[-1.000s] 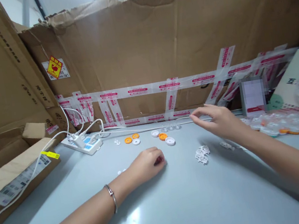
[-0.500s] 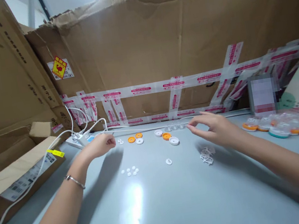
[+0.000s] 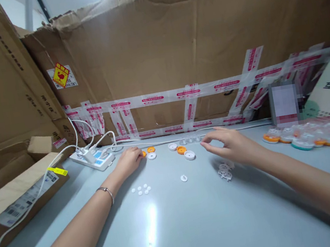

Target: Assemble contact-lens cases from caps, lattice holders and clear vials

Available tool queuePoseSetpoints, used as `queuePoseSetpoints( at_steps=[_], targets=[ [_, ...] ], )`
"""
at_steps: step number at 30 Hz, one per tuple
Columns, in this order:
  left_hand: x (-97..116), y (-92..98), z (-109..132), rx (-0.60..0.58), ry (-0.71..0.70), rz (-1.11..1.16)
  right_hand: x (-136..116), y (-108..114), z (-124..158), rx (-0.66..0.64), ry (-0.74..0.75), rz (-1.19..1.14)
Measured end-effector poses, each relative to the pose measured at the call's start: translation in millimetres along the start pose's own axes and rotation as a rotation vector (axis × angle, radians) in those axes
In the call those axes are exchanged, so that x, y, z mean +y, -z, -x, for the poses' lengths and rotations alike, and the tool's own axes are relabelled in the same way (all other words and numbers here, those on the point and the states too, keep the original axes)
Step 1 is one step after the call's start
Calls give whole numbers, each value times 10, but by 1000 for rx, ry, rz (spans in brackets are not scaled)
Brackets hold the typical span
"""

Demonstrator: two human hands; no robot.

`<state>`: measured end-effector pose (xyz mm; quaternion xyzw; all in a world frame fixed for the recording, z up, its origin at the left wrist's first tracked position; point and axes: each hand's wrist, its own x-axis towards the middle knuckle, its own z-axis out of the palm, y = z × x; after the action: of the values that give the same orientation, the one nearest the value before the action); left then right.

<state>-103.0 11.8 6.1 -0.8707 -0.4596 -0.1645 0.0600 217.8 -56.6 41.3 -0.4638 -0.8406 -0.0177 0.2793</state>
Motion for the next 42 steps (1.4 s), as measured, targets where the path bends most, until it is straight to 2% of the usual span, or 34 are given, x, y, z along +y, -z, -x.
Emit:
queuePoseSetpoints(
  at_steps=[2,5,6,8,10,13,22,25,28,30,31,33,37,42],
  targets=[
    [111,46,2,56,-22,-10,-1,3,0,-8,0,-4],
    [410,111,30,115,-125,21,4,2,1,-15,-5,-11],
    [524,120,45,117,-205,50,6,-2,1,-16,-4,-14],
    [727,113,78,148,-473,122,9,-17,0,-16,13,-25],
    [865,82,110,151,-579,126,7,-42,0,-24,37,-39],
    [943,33,141,139,-598,92,-24,-83,8,-72,61,-58],
    [941,-21,130,92,-596,81,-248,-211,61,-246,101,-133],
    [843,113,96,56,-515,86,-269,-267,79,-297,76,-166],
    [599,431,103,-27,-268,136,-302,-330,101,-313,47,-222],
    [388,676,148,-168,-57,169,-347,-374,119,-318,38,-233],
    [287,784,182,-280,48,168,-373,-395,129,-320,38,-235],
    [121,937,262,-452,199,145,-419,-433,146,-318,39,-243],
    [-5,995,431,-646,308,185,-448,-486,168,-302,27,-286],
    [-1,929,609,-648,363,207,-452,-527,173,-288,-18,-290]
  ],
)
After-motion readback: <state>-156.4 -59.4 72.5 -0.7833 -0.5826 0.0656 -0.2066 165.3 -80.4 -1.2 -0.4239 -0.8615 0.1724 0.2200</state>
